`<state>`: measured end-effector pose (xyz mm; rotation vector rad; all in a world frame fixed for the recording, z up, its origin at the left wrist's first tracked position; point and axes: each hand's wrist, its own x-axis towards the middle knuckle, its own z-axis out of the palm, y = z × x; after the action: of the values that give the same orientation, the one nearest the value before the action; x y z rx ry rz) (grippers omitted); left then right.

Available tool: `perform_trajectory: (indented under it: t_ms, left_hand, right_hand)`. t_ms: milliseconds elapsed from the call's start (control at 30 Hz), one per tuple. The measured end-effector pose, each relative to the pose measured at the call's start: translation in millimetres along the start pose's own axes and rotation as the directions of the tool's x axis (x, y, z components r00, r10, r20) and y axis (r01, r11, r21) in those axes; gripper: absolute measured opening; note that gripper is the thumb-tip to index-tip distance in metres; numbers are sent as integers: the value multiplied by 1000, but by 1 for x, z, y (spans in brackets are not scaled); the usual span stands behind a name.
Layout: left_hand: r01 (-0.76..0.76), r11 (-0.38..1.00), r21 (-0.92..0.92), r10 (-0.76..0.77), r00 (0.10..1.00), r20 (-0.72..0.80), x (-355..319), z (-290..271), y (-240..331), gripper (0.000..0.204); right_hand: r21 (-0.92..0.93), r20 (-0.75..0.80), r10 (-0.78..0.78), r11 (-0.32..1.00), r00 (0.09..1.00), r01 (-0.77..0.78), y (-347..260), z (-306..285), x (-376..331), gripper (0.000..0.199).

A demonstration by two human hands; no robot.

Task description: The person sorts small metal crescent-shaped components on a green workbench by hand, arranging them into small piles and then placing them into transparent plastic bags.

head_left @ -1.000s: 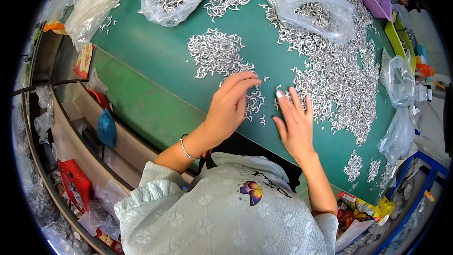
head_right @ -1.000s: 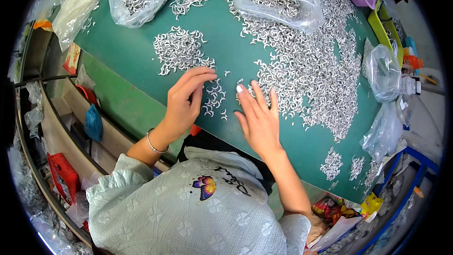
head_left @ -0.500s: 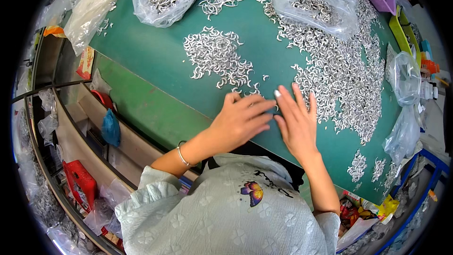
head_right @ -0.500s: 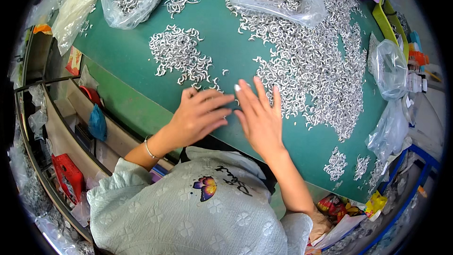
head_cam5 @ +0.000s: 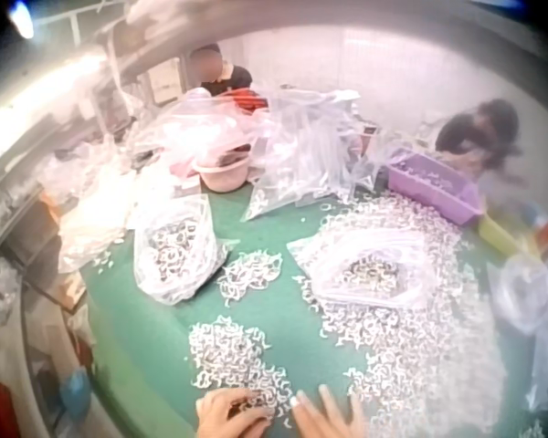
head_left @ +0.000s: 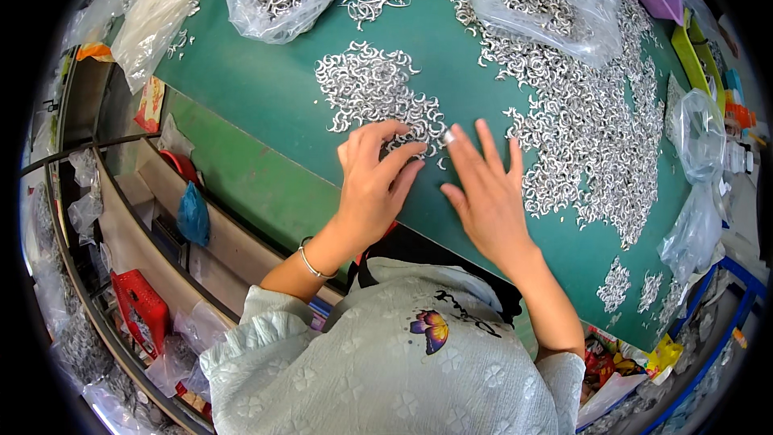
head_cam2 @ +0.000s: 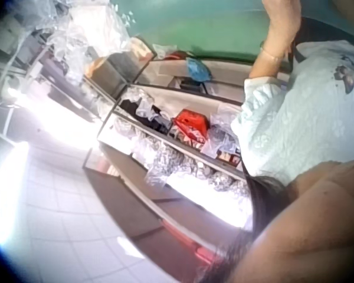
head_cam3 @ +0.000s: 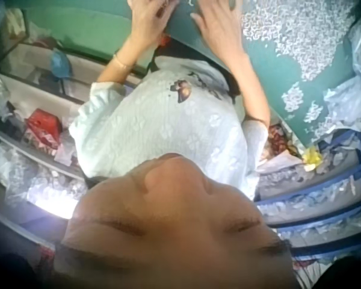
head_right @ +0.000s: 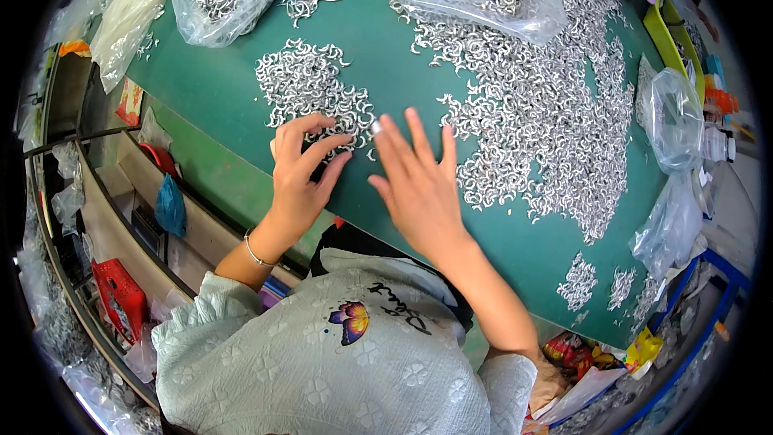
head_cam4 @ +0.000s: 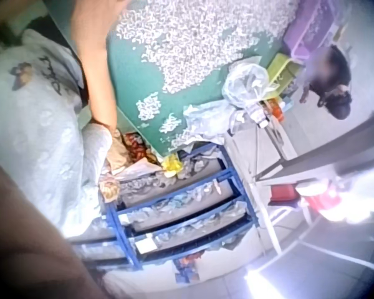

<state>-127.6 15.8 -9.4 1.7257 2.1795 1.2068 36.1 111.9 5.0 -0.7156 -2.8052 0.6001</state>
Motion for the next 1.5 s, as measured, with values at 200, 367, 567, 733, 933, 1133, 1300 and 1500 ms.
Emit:
perform_trajectory:
  t_ms: [200, 367, 567, 733, 933, 1133, 1300, 1500]
  left_hand:
    - [129, 992, -7, -129, 992, 9, -19, -12, -1, 46]
    - [161, 985, 58, -158, 986, -55, -17, -10, -3, 48]
    - [122, 991, -51, -126, 988, -87, -8, -12, -6, 48]
    - [166, 986, -26, -167, 985, -35, -17, -8, -5, 52]
    - [94, 983, -160, -100, 995, -27, -26, -9, 14, 52]
    - [1, 857, -516, 140, 962, 233, -51, 18, 44, 34]
    - [-120, 940, -319, 206, 946, 249, -18, 48, 78, 45]
    - [-169, 985, 24, 157, 952, 264, 1, 97, 87, 46]
  right_hand:
    - [-48, 142, 20, 999, 990, -14, -12, -12, -23, 64]
    - [-125, 214, 56, 992, 975, -30, -7, -9, -29, 71]
    - [-190, -39, 222, 956, 974, -225, 13, -14, -45, 66]
    - [-204, -114, 315, 921, 942, -332, 18, -15, -51, 48]
    - [-245, -283, 332, 882, 900, -402, 45, -16, -66, 33]
    - [-164, -409, 321, 895, 854, -415, 59, -21, -83, 27]
    - [35, -455, 365, 919, 812, -394, 68, -32, -105, 31]
    - [-11, -189, 272, 960, 943, -279, 55, -51, -119, 44]
